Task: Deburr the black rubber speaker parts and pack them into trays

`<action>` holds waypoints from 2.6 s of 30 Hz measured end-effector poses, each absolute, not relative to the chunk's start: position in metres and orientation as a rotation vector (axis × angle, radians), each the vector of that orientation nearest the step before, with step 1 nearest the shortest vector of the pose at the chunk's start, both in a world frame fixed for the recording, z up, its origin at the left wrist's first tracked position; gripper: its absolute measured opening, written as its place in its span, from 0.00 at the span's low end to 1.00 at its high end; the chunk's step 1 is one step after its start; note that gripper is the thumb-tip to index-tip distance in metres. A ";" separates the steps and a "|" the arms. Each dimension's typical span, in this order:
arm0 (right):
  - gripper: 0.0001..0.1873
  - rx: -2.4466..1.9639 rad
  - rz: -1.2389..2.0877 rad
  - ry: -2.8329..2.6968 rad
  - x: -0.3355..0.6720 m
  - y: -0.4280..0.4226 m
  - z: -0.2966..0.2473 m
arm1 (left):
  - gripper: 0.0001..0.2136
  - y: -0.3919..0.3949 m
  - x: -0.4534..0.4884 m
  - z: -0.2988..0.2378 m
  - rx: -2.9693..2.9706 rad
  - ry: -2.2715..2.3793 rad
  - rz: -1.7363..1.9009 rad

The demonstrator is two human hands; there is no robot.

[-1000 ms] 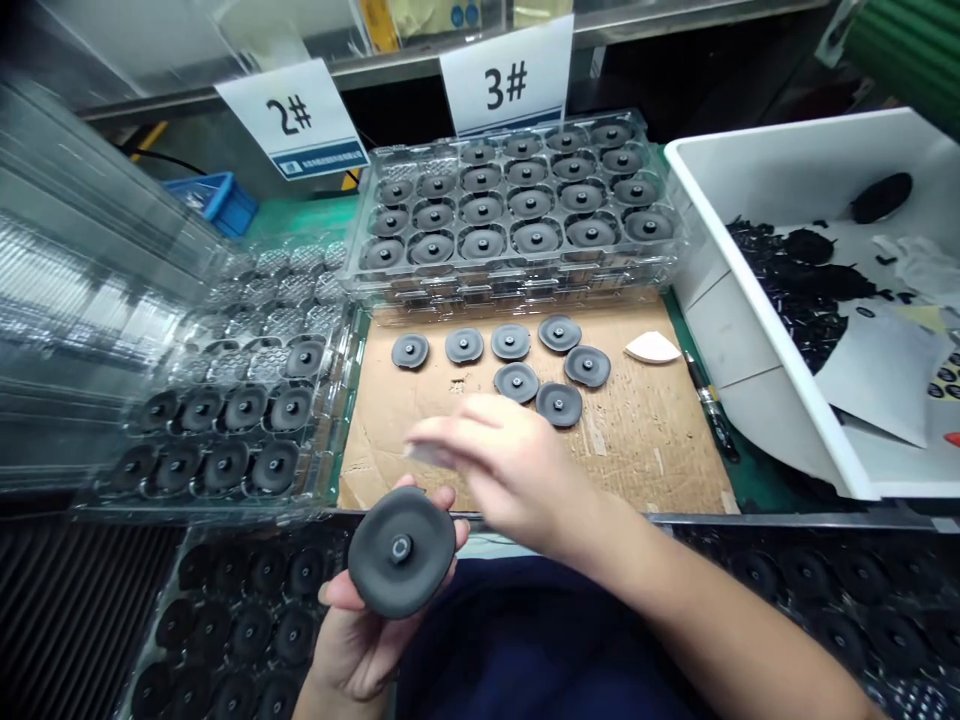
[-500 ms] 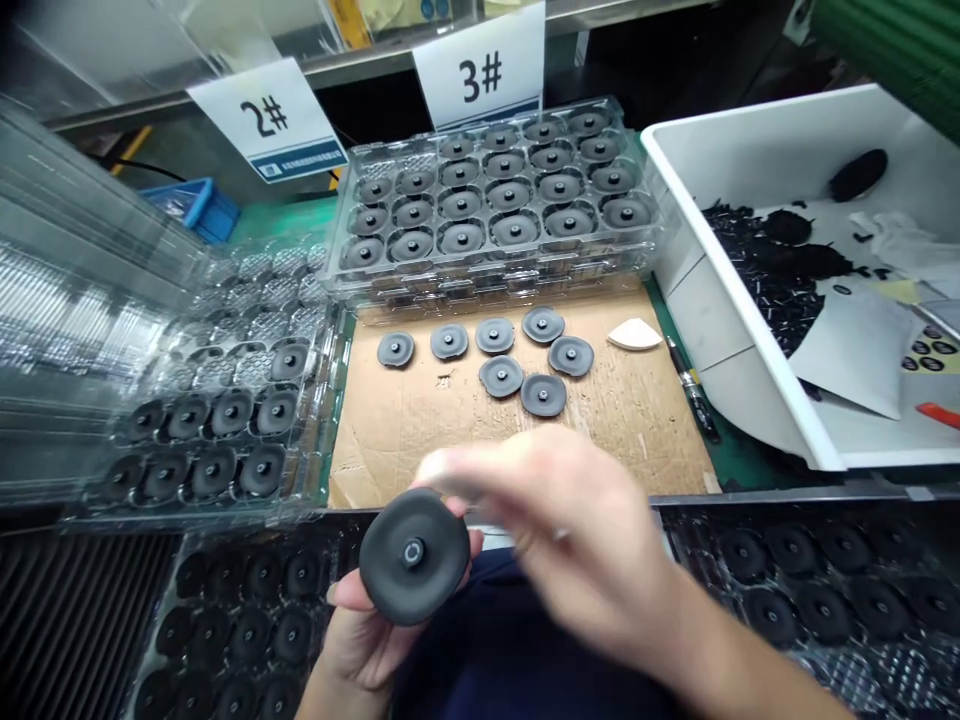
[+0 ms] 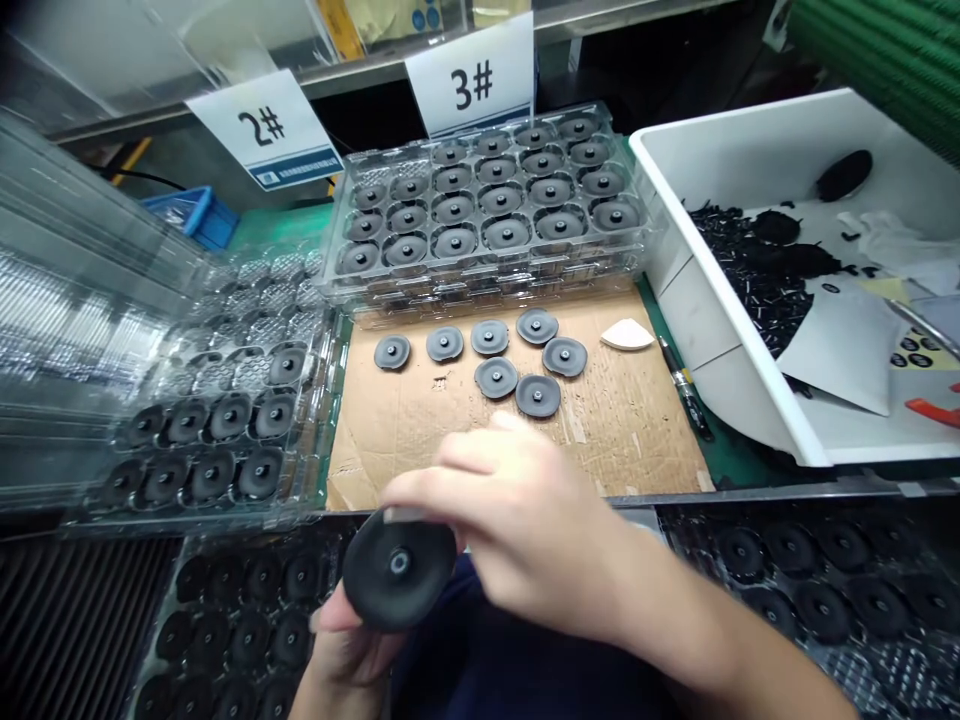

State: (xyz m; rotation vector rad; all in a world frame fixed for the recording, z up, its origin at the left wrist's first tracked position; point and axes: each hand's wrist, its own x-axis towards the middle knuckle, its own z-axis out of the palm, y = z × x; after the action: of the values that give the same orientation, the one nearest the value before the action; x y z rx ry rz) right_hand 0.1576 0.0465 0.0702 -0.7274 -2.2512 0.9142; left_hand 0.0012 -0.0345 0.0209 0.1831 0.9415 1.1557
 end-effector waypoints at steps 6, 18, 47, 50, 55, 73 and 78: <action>0.11 -1.169 1.085 -1.799 0.184 0.040 0.040 | 0.28 -0.035 -0.007 0.017 0.244 0.652 1.230; 0.11 -1.282 1.267 -1.761 0.176 0.034 0.019 | 0.27 -0.032 -0.005 0.015 0.240 0.569 1.219; 0.12 -0.901 0.865 -1.947 0.139 0.013 0.039 | 0.29 -0.020 -0.009 0.004 0.430 0.766 1.410; 0.09 -1.046 1.238 -1.779 0.155 0.013 0.041 | 0.25 -0.017 -0.003 0.012 0.332 0.776 1.430; 0.13 -1.056 0.863 -1.850 0.154 0.026 0.055 | 0.25 -0.016 0.004 0.014 0.299 0.759 1.390; 0.12 -1.440 1.172 -1.879 0.177 0.034 -0.032 | 0.26 -0.009 -0.004 0.001 0.100 0.887 1.345; 0.12 -1.462 1.153 -1.879 0.177 0.035 -0.036 | 0.28 -0.011 0.003 0.001 0.115 0.890 1.300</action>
State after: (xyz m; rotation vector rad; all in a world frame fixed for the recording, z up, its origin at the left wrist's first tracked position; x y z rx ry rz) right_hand 0.1769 0.0345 -0.0356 -1.4622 -1.8786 1.1532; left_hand 0.0030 -0.0108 0.0013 0.1151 0.8902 1.2995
